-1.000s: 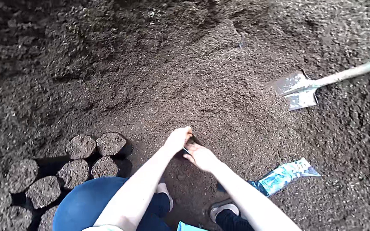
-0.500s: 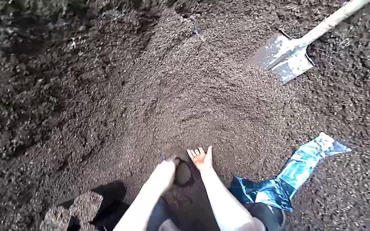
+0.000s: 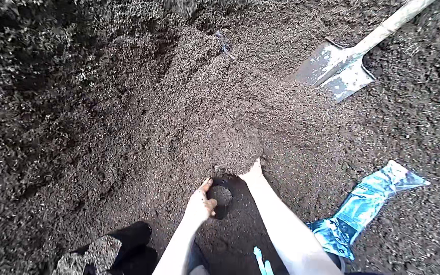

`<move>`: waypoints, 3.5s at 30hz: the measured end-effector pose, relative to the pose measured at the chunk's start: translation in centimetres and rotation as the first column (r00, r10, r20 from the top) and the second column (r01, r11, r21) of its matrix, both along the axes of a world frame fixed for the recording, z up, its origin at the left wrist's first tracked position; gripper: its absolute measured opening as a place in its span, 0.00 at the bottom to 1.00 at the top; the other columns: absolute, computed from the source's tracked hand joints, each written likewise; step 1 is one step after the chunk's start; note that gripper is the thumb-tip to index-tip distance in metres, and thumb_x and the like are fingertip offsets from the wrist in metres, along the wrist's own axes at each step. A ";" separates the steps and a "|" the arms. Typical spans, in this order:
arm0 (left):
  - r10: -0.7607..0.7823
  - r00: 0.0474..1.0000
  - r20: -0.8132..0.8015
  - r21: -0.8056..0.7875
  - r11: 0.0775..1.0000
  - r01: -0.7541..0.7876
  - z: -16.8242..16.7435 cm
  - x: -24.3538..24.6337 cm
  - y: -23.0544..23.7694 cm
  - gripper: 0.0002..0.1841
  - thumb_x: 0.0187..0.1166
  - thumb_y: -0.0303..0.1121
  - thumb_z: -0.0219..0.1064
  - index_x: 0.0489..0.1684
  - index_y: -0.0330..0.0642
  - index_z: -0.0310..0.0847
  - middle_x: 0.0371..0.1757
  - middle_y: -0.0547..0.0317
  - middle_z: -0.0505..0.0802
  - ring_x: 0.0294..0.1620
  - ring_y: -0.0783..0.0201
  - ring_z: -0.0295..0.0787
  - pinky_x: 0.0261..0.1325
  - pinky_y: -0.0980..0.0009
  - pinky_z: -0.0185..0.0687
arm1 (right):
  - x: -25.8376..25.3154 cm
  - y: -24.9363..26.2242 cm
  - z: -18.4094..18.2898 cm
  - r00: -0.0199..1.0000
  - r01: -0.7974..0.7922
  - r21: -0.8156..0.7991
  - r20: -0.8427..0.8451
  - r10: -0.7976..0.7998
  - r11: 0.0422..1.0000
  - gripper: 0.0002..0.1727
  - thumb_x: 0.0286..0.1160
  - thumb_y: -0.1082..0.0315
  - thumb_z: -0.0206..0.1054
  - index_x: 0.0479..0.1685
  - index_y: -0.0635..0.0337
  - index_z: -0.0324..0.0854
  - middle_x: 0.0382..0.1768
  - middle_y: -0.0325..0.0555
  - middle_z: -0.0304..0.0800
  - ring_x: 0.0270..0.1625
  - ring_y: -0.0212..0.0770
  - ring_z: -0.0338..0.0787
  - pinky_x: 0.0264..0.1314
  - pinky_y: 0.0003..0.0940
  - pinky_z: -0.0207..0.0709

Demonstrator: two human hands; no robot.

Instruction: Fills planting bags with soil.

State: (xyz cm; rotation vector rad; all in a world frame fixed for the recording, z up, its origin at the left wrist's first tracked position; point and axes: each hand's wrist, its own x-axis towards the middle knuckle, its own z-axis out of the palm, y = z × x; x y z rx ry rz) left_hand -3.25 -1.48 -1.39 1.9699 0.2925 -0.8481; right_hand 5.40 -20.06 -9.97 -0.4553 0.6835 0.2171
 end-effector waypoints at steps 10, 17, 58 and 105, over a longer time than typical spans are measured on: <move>0.014 0.997 0.075 0.023 1.000 -0.016 -0.5 -2.3 0.0 0.30 0.75 0.21 0.67 0.81 0.36 0.68 0.62 0.40 0.87 0.37 0.58 0.92 0.45 0.61 0.91 | -9.2 1.4 7.2 0.882 -0.413 -0.263 0.122 0.455 0.872 0.26 0.96 0.49 0.39 0.75 0.53 0.73 0.58 0.49 0.89 0.57 0.44 0.91 0.59 0.45 0.86; -0.028 0.986 0.164 0.062 0.998 0.018 0.1 -5.8 1.1 0.42 0.71 0.18 0.71 0.91 0.37 0.58 0.90 0.42 0.68 0.75 0.51 0.84 0.70 0.55 0.84 | -11.5 4.1 11.1 0.649 -0.438 -0.873 -0.142 0.747 0.215 0.19 0.86 0.69 0.63 0.71 0.66 0.78 0.77 0.58 0.77 0.79 0.44 0.76 0.81 0.40 0.69; -0.162 0.975 0.152 0.443 0.893 0.079 -2.3 -5.3 2.6 0.30 0.80 0.33 0.66 0.85 0.63 0.74 0.88 0.69 0.76 0.83 0.54 0.77 0.82 0.42 0.69 | 0.7 -4.6 -6.3 0.958 0.247 -0.121 -0.117 -0.261 0.962 0.50 0.75 0.18 0.33 0.95 0.35 0.43 0.93 0.46 0.55 0.91 0.52 0.60 0.81 0.71 0.63; 0.016 0.996 0.087 0.411 0.910 -0.051 4.4 -9.8 5.0 0.25 0.91 0.52 0.53 0.70 0.41 0.82 0.68 0.39 0.89 0.73 0.40 0.84 0.69 0.35 0.77 | -12.2 6.3 13.0 0.288 -0.181 -0.645 -0.757 0.587 -0.743 0.22 0.91 0.54 0.49 0.67 0.56 0.82 0.62 0.60 0.89 0.69 0.60 0.87 0.67 0.65 0.76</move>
